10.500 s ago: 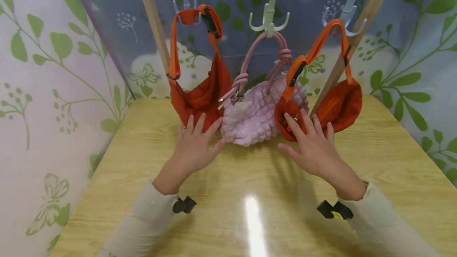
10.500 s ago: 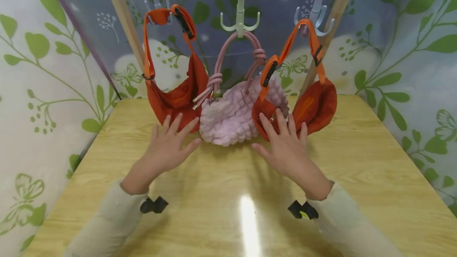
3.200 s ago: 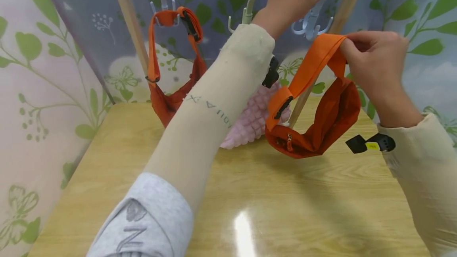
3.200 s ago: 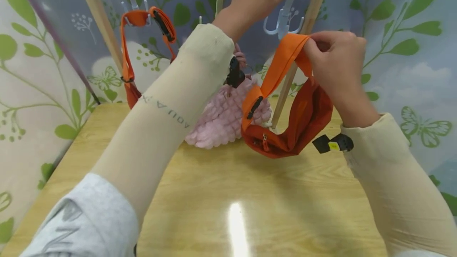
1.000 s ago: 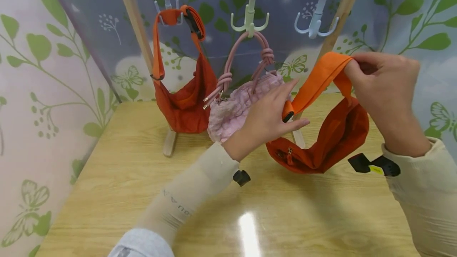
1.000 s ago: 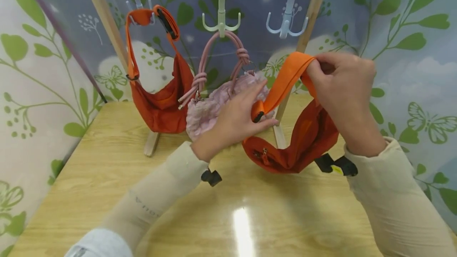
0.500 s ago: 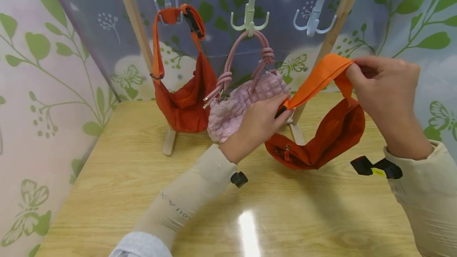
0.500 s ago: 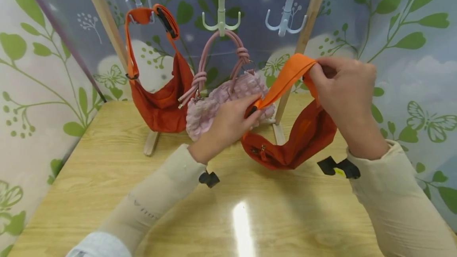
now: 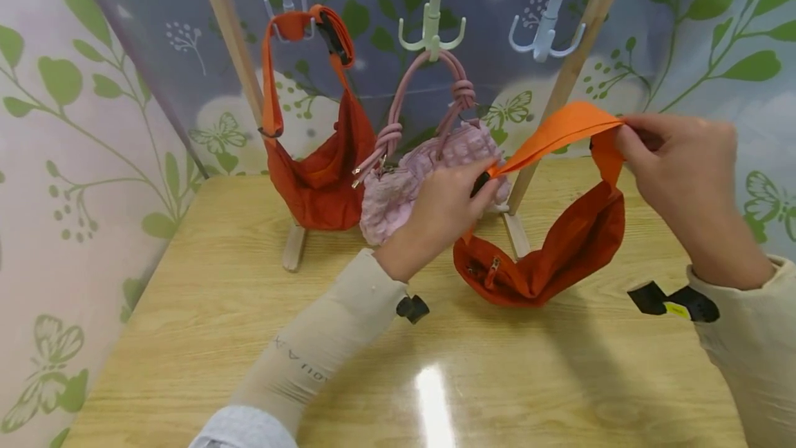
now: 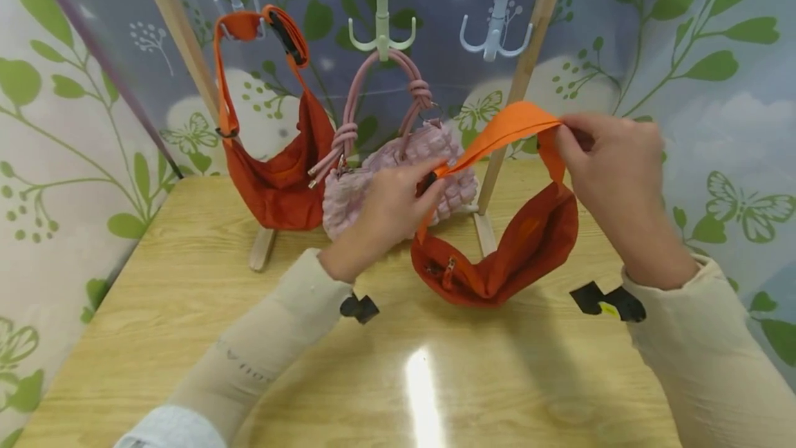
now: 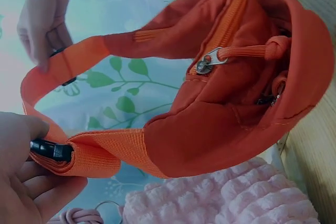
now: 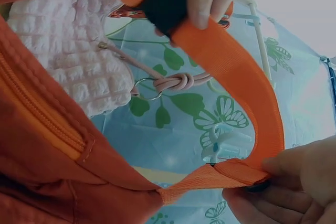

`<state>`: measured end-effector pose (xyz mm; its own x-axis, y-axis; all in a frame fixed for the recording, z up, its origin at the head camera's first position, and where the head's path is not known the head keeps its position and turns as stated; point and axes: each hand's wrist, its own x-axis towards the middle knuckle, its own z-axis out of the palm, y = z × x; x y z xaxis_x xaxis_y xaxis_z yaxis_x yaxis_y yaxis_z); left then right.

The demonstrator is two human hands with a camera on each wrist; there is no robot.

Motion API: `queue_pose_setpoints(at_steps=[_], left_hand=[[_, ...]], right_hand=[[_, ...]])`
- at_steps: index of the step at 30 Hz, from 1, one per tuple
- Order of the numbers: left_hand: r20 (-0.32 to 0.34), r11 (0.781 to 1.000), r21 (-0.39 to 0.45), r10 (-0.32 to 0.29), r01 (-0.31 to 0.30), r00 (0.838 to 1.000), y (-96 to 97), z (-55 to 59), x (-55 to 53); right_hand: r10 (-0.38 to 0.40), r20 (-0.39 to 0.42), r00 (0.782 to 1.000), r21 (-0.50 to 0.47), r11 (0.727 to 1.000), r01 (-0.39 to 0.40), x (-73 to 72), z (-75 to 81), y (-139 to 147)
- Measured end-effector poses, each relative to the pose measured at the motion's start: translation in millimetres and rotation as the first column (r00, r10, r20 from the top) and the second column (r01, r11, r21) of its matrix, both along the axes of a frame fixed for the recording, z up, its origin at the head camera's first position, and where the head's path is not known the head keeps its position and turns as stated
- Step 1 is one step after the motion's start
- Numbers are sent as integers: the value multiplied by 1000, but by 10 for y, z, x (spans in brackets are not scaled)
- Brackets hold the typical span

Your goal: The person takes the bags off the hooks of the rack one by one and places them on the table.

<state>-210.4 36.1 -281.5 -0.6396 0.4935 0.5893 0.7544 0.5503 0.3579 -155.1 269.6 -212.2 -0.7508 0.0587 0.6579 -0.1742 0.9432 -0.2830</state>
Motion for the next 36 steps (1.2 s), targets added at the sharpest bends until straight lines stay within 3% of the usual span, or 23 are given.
queue_pose_setpoints(at_steps=[4,13,23,28,32,36], left_hand=[[13,1000,15,-2,2,1000,-21,33,11],[4,999,38,-16,16,1000,-86,87,13],[29,998,16,-57,56,998,-105,85,11],[117,996,-19,-84,87,990,-69,92,17],[224,991,-24,-123,131,967,-2,78,31],[289,983,-51,-154,176,945,99,22,36]], right_hand=[[-15,18,1000,48,999,14,35,-51,45],[41,2,999,139,989,-41,72,-133,117],[161,-54,986,283,949,-139,93,-188,245],[173,-78,982,319,937,-140,111,-186,306],[149,-61,987,354,928,-118,146,-164,370],[128,-34,991,383,918,-105,188,-148,443]])
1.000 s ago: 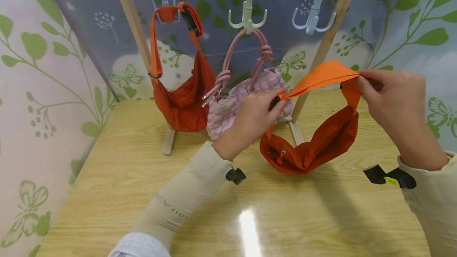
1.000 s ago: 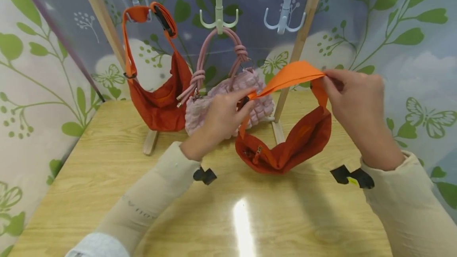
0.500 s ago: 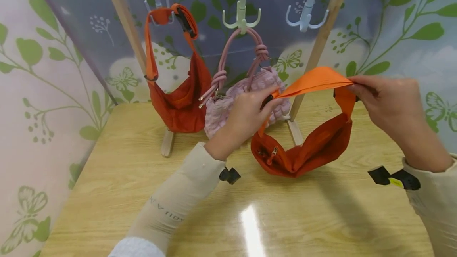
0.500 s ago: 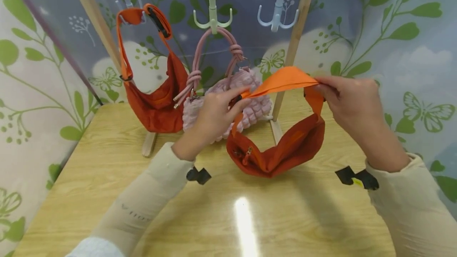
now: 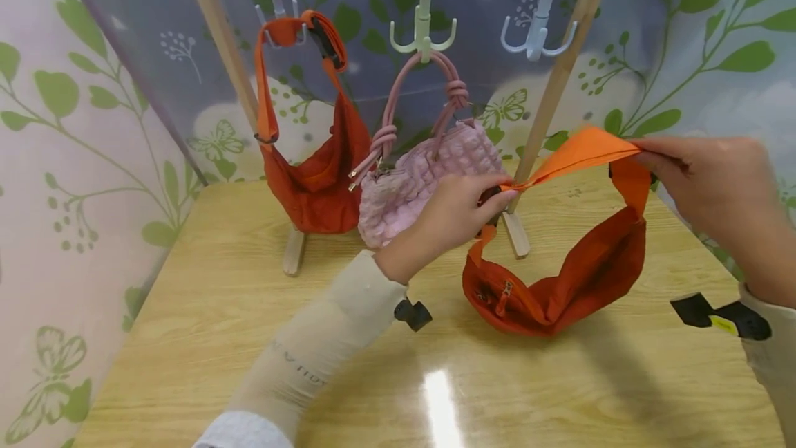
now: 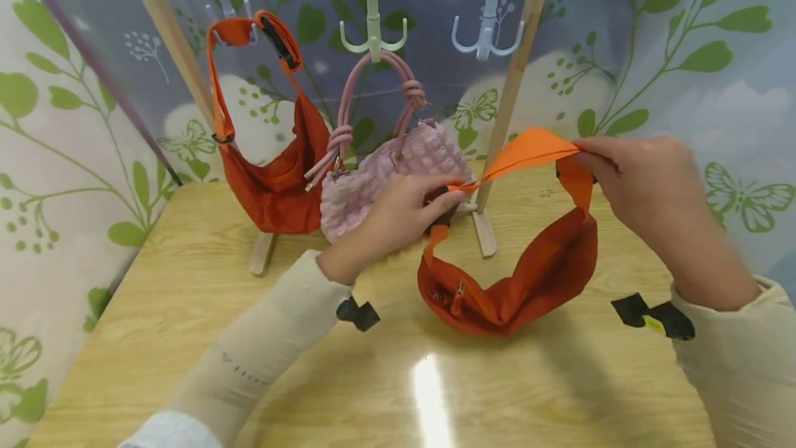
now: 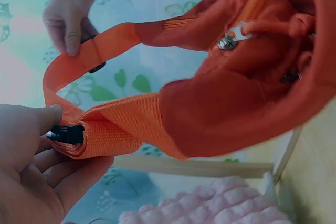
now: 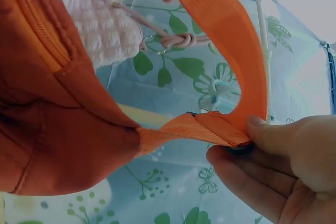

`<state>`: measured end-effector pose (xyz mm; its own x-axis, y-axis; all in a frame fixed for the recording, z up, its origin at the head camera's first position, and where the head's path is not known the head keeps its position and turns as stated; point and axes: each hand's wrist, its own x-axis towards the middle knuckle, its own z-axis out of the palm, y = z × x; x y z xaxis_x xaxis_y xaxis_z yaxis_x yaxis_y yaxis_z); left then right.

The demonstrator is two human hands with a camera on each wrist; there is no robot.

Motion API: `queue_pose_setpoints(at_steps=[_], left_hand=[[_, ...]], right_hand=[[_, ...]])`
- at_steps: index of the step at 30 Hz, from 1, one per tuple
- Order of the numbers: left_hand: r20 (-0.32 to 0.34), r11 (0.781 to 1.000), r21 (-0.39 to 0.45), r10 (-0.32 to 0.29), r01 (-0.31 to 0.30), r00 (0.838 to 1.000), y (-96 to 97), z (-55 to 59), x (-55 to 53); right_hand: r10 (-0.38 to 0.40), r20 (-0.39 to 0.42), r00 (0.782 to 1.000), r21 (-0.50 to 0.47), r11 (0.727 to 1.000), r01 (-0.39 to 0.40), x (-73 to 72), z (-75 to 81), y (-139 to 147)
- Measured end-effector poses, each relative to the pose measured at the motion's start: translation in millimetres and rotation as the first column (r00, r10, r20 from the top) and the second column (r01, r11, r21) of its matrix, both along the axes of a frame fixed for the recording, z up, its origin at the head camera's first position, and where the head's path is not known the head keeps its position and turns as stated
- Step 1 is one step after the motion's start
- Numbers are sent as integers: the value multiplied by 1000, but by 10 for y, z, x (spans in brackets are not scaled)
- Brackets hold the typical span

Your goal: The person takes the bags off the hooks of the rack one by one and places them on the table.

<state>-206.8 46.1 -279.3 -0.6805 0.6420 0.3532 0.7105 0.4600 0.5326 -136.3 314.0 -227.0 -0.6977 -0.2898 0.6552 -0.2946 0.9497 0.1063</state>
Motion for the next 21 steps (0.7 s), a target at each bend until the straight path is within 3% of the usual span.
queue_pose_setpoints(at_steps=[9,14,21], left_hand=[[52,994,-67,-84,88,995,284,-94,-7],[63,988,-90,-121,126,991,441,-131,-10],[164,972,-142,-164,187,973,647,-167,0]], right_hand=[[-115,70,991,-16,993,117,75,32,144],[-103,101,990,-74,991,111,85,33,232],[-51,215,975,-158,984,86,79,38,381]])
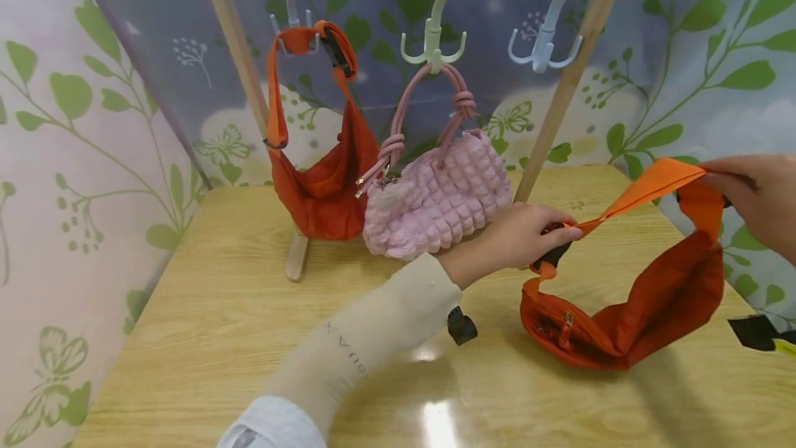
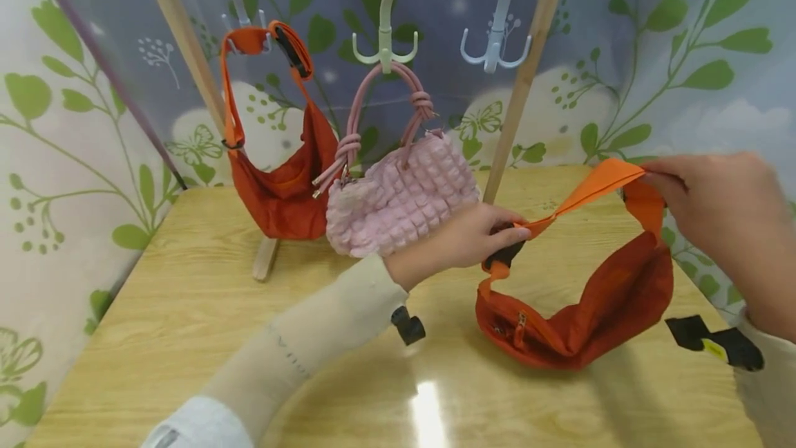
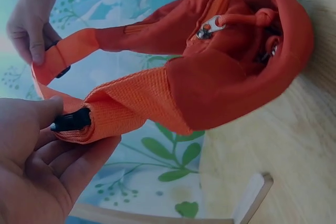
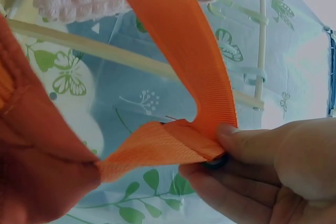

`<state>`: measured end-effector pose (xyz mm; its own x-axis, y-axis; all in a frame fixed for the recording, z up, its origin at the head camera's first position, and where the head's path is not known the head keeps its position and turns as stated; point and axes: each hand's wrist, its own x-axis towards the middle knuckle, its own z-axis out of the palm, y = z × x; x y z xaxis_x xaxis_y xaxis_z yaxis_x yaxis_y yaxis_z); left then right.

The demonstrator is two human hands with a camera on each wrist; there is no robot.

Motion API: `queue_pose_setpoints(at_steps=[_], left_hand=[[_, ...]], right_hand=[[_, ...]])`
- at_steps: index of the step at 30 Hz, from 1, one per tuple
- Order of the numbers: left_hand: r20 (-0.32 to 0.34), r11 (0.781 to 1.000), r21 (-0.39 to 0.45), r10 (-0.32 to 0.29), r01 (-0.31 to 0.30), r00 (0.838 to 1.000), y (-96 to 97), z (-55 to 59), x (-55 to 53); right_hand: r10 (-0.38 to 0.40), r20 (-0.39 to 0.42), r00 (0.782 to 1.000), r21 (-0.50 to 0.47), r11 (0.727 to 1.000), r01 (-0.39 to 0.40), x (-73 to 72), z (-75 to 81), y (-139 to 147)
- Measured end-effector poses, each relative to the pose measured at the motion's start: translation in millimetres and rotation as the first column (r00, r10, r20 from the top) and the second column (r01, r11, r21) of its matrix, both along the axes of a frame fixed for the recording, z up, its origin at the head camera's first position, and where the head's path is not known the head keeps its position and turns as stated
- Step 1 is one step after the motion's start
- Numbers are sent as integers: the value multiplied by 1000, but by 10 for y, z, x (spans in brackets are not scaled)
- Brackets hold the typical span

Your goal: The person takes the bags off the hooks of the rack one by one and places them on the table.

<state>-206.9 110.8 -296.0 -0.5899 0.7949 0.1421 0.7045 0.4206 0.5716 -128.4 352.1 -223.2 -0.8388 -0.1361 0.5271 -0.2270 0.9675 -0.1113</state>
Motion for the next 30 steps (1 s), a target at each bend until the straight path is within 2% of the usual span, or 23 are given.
queue_pose_setpoints(at_steps=[4,9,16,20,24,30], left_hand=[[14,1000,-26,1,-1,1000,101,-46,-16],[24,999,-34,23,-22,999,160,-96,-70],[61,995,-50,84,-81,995,176,-178,-207],[81,992,-67,116,-110,990,153,-258,-282],[123,990,-25,140,-138,982,143,-349,-359],[56,978,9,208,-209,977,125,-499,-499]], right_hand=[[-11,51,999,-4,1000,11,-13,-2,33],[-62,112,992,86,995,53,-80,1,68],[-151,216,965,216,971,103,-351,-39,150],[-132,289,948,186,979,80,-518,-106,149],[-112,339,934,168,984,57,-647,-162,147],[-53,401,915,146,989,-7,-860,-252,163]])
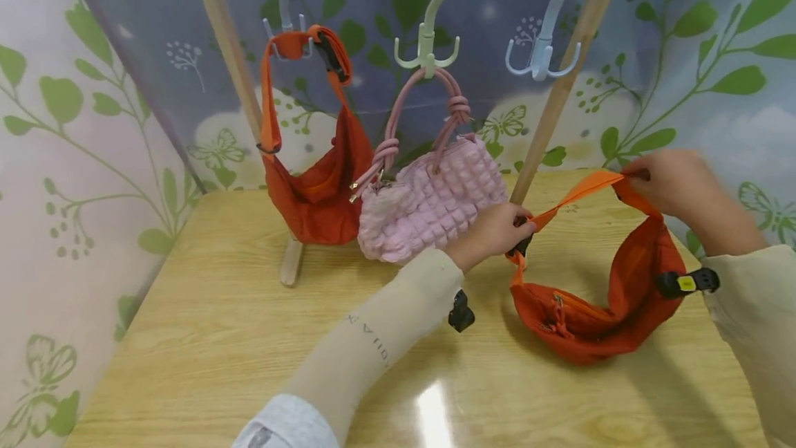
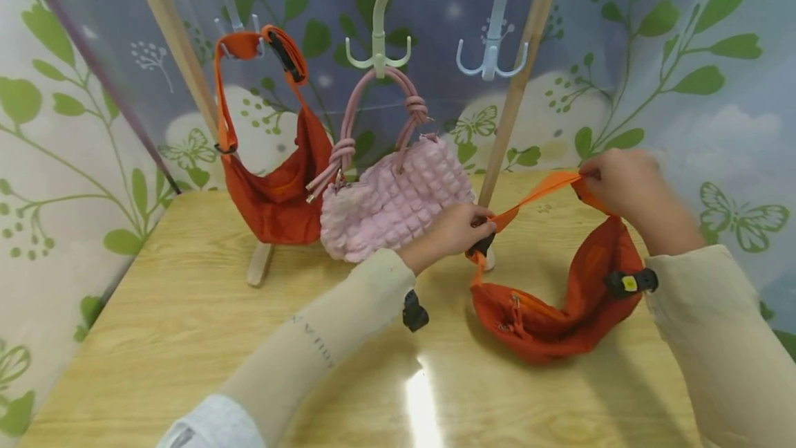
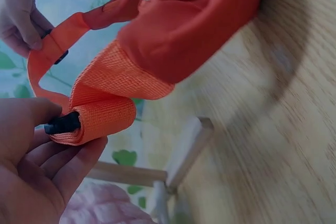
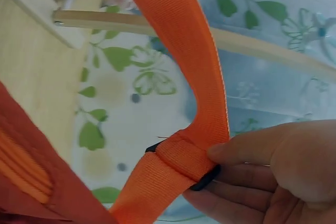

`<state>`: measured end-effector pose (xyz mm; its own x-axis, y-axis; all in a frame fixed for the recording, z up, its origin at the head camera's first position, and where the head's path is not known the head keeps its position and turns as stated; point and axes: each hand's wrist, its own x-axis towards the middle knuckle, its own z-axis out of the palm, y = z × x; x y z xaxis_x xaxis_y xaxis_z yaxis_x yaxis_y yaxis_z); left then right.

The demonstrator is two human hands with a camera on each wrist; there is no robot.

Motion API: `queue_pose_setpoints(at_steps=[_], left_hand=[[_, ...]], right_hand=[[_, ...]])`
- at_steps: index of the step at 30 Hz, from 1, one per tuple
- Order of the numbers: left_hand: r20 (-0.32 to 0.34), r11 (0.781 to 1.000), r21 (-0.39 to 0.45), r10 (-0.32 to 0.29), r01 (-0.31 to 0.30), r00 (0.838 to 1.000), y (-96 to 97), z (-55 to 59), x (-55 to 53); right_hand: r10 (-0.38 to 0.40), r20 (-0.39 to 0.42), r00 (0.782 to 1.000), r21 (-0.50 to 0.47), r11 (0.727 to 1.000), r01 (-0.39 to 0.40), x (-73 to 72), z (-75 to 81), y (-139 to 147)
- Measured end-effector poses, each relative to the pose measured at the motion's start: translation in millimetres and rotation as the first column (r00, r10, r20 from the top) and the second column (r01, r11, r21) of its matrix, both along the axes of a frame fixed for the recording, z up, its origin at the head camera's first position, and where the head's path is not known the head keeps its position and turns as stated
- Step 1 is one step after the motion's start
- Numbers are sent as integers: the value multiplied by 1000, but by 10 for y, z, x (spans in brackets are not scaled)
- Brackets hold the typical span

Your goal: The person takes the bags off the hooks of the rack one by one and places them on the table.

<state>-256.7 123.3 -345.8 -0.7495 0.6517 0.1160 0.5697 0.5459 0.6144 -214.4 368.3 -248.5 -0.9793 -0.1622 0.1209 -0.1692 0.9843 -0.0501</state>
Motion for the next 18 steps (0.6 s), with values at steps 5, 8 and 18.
queue_pose_setpoints(at_steps=[5,8,18], left_hand=[[-17,999,-6,46,-46,999,-22,-112,-68],[-42,997,-28,71,-72,997,-33,-159,-84],[-43,991,-55,119,-121,992,-21,-356,-75]], right_hand=[[-11,38,999,-54,998,13,-170,-180,-13],[-8,53,999,-64,998,12,-240,-291,-33],[-20,108,994,-73,997,28,-443,-561,-40]])
